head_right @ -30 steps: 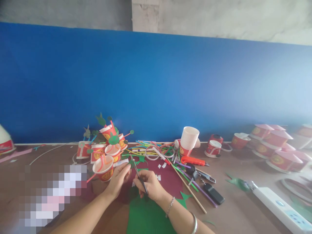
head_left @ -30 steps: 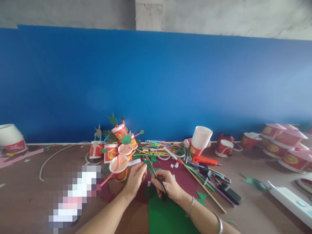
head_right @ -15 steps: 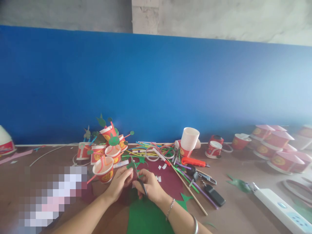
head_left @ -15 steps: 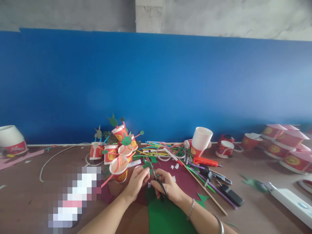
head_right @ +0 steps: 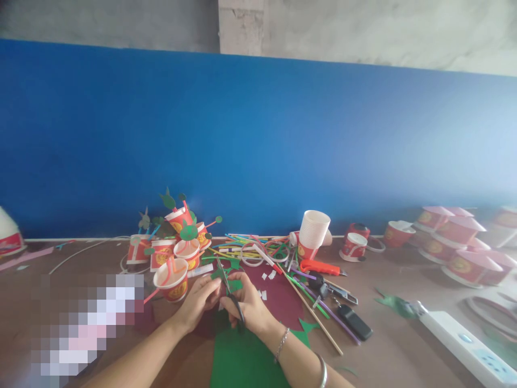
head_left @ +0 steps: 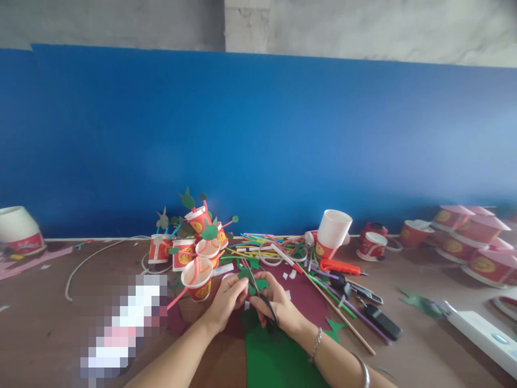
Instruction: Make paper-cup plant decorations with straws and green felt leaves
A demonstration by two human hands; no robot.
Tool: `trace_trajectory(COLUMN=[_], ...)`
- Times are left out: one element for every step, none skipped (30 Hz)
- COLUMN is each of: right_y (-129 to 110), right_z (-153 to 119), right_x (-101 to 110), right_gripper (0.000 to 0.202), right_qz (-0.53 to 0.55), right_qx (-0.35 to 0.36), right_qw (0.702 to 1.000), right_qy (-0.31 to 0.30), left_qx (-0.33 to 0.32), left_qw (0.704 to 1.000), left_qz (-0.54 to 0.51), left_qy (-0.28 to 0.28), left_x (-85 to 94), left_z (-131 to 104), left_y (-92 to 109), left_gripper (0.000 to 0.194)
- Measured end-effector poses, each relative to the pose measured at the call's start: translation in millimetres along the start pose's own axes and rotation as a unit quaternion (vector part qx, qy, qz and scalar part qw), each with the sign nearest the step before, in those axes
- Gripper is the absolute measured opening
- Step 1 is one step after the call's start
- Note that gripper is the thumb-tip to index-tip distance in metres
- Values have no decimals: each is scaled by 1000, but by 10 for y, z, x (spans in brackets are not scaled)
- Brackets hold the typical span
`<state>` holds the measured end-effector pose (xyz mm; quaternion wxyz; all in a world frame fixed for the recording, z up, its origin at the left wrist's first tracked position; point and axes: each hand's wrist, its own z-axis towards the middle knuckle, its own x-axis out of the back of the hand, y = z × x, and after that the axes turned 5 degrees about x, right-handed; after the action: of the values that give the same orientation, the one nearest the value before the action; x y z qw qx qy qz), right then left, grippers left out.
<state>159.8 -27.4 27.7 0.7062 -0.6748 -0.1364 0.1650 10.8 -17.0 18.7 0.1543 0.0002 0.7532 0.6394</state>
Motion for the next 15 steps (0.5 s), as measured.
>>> trace_trajectory(right_y=[2, 5, 6, 7, 6, 3, -1, -7, -14, -22, -29, -36, -42, -47, -51], right_z=[0, 2, 3, 4, 5, 6, 6, 5, 3, 1, 0, -1, -1, 0, 1], right_x=[0, 1, 1, 1, 1, 0, -1, -3, -4, -6, -7, -8, -9, -9, -10], right_gripper=[53, 53, 53, 53, 53, 53, 52, 52, 51, 51, 50, 50, 49, 49, 49], right_qz=[-1, -1, -1, 0, 1, 1, -1, -3, -7, -10, -12, -13, -13, -14, -14], right_qx=[-1, -2, -2, -2, -1, 0, 0, -1, -3, -5, -7, -7, -8, -9, -9], right_qw=[1000, 1000, 1000, 1000, 1000, 1000, 1000, 1000, 1000, 1000, 1000, 1000, 1000, 1000, 1000], right_qy=[1, 1, 1, 2, 3, 4, 4, 5, 5, 6, 7, 8, 9, 9, 9], left_qx=[-1, -2, -4, -6, -9, -11, -14, -15, -16, -18, -19, -20, -22, -24, -26], left_qw=[1000, 1000, 1000, 1000, 1000, 1000, 1000, 1000, 1000, 1000, 1000, 999, 999, 999, 999], left_qz=[-3, -5, -7, -8, -9, -9, -10, -10, -11, -11, -12, -12, -13, -15, -16], left_qy=[2, 3, 6, 9, 11, 13, 14, 15, 17, 18, 21, 23, 25, 27, 26], left_x=[-1, -1, -2, -3, -3, -3, -3, -3, -3, -3, -3, -3, -2, -1, 1], left_z=[2, 4, 6, 6, 6, 6, 5, 4, 3, 2, 2, 3, 4, 6, 8], left_y=[-3, -5, -7, -9, -10, -11, -11, -10, -10, -10, -9, -9, -10, -10, -10], left_gripper=[40, 40, 40, 40, 40, 41, 41, 41, 42, 42, 42, 43, 43, 43, 43])
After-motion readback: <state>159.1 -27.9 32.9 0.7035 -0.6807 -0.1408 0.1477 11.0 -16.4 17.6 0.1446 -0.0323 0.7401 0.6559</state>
